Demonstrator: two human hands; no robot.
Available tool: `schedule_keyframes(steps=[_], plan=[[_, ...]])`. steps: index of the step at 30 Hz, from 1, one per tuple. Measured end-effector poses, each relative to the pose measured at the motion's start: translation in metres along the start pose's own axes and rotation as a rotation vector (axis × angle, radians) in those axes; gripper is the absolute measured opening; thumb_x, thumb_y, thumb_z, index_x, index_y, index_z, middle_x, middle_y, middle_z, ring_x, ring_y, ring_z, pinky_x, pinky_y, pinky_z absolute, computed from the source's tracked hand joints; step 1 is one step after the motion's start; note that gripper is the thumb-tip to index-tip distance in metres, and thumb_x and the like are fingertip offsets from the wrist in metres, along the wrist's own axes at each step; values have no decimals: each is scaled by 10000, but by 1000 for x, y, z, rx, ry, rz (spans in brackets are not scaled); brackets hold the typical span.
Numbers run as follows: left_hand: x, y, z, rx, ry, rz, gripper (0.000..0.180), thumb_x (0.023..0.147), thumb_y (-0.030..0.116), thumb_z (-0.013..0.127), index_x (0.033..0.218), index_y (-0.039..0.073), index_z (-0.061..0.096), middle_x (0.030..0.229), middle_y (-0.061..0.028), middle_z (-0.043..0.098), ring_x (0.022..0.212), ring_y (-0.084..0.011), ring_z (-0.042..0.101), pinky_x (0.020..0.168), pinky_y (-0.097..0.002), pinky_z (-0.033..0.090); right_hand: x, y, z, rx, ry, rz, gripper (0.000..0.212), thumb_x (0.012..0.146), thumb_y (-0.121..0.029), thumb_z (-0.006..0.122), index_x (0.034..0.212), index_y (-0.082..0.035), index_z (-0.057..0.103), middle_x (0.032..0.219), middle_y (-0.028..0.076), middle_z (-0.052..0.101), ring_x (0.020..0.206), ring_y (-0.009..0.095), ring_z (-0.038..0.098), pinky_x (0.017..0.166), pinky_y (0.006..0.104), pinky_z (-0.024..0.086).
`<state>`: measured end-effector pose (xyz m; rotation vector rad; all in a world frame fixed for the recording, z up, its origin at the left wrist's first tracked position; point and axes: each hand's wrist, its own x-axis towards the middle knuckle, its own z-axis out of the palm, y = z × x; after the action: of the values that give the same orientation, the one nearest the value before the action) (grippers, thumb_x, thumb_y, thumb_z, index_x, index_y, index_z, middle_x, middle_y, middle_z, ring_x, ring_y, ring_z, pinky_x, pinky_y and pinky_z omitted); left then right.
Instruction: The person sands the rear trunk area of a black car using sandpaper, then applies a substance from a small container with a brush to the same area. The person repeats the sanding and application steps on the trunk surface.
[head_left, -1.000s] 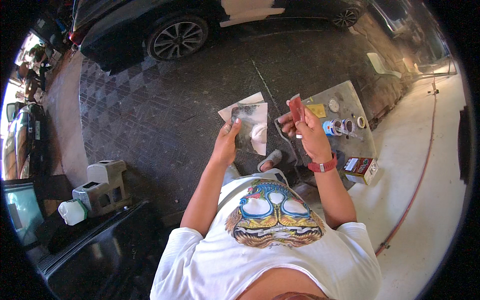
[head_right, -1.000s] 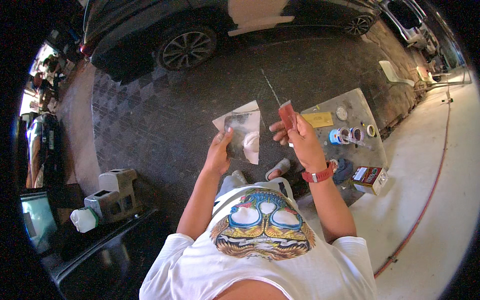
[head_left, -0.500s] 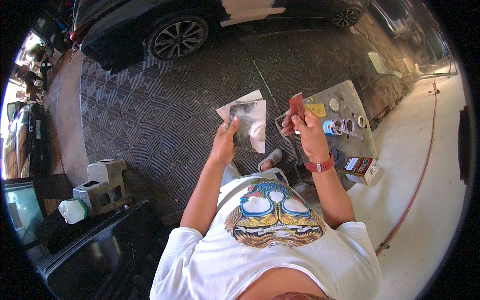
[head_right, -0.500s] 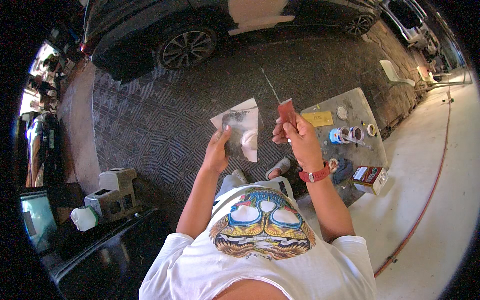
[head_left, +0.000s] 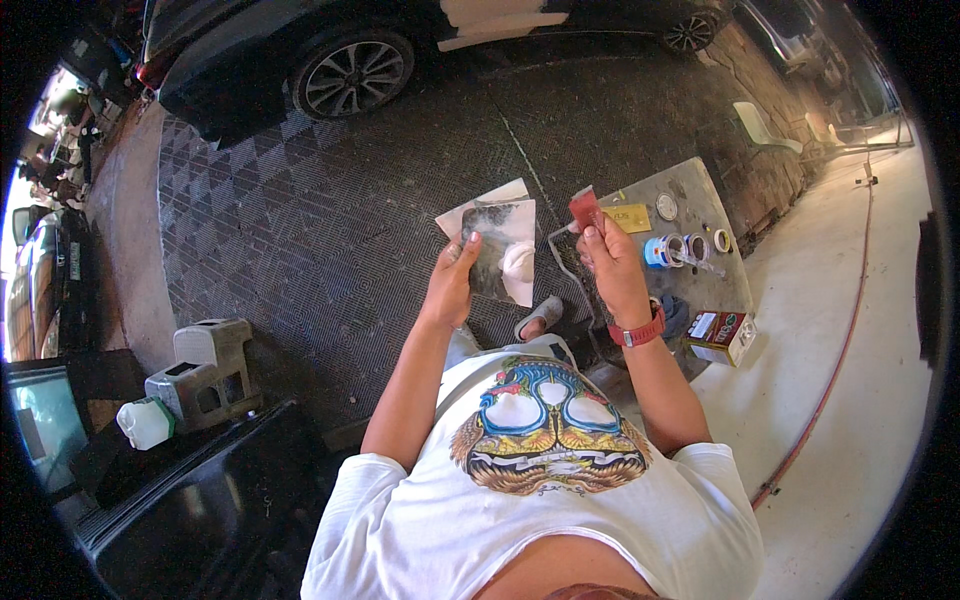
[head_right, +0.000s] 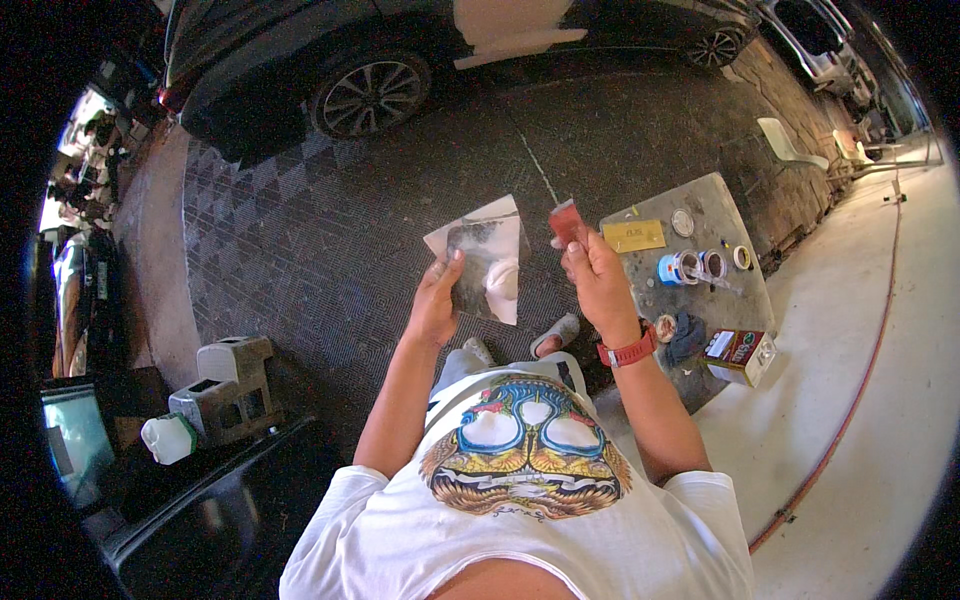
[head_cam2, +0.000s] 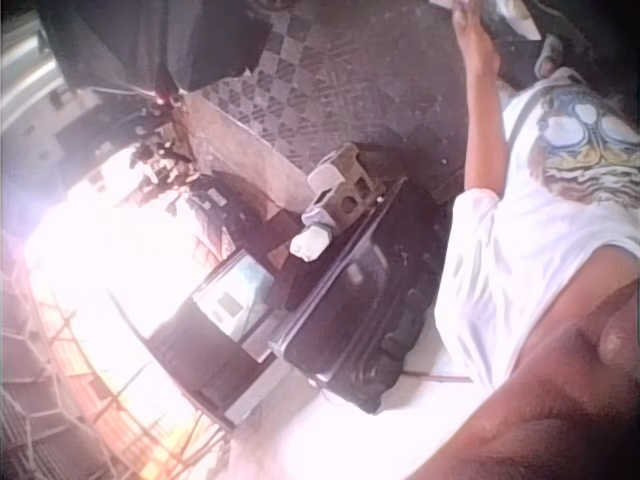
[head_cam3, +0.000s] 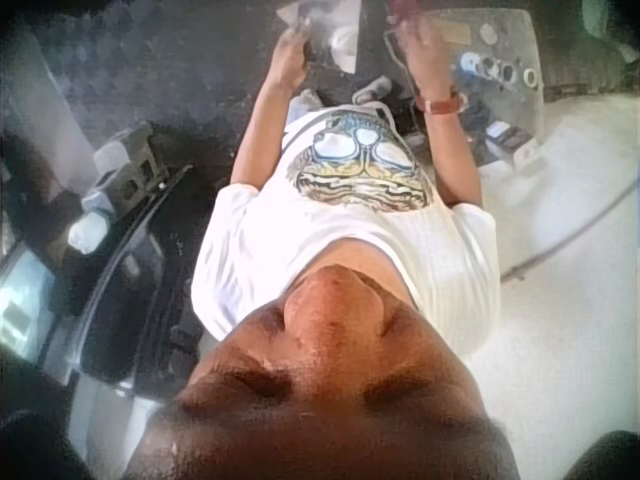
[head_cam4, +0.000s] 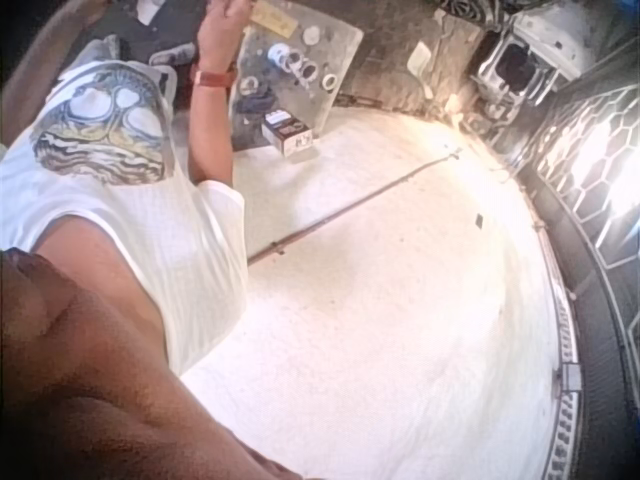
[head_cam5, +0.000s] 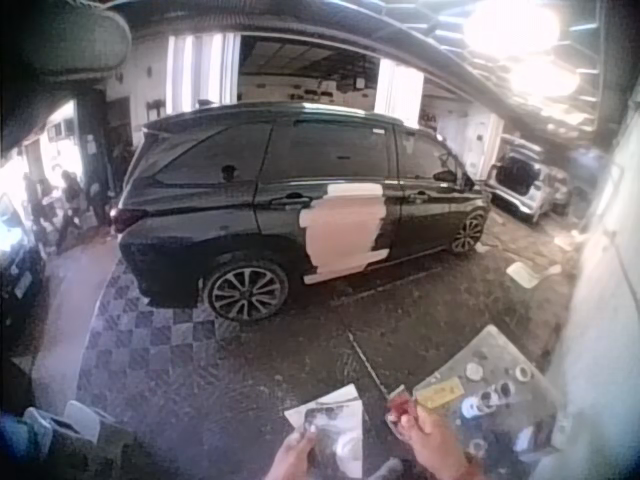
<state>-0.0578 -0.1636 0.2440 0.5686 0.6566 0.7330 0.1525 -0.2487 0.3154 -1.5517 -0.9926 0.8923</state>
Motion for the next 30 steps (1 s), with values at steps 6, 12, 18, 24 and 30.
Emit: schedule_keyframes(steps=[6, 12, 18, 24, 30], plan=[[1, 0, 1, 26, -12, 7, 421, 1062, 337, 521, 1354, 35, 550, 1241, -72, 650, 1135, -168, 612, 995, -327, 481, 0, 4, 0, -234, -5, -3, 229, 1062, -213, 503, 1094, -33, 641, 724, -22, 537, 613, 60, 438, 568, 246, 397], [-2, 6, 6, 12, -52, -1, 418, 1063, 330, 518, 1351, 28, 553, 1241, -80, 649, 1142, -164, 604, 1006, -327, 474, -1, -7, 6, -281, -56, 38, 222, 1049, -195, 516, 1060, -24, 657, 777, 17, 636, 659, 78, 551, 593, 279, 441], [0, 5, 4, -9, -76, 12, 416, 1066, 314, 514, 1361, 21, 547, 1245, -82, 649, 1137, -163, 608, 1006, -323, 476, 2, -11, 14, -509, -31, -160, 229, 1044, -210, 525, 1071, -14, 641, 875, 162, 701, 758, 312, 686, 655, 384, 503], [0, 5, 6, -1, -82, 7, 414, 1067, 308, 513, 1359, 16, 547, 1251, -84, 650, 1130, -164, 614, 1006, -322, 479, 4, -9, 15, -583, -19, -174, 261, 1034, -269, 555, 1041, -31, 662, 863, 187, 707, 763, 376, 680, 631, 402, 494], [1, 6, 6, -10, -96, 3, 413, 1064, 318, 519, 1348, 20, 556, 1238, -78, 657, 1125, -163, 620, 994, -318, 492, 10, -2, 15, -582, -39, -252, 290, 1027, -296, 563, 985, -34, 680, 790, 188, 687, 697, 378, 668, 578, 416, 472]])
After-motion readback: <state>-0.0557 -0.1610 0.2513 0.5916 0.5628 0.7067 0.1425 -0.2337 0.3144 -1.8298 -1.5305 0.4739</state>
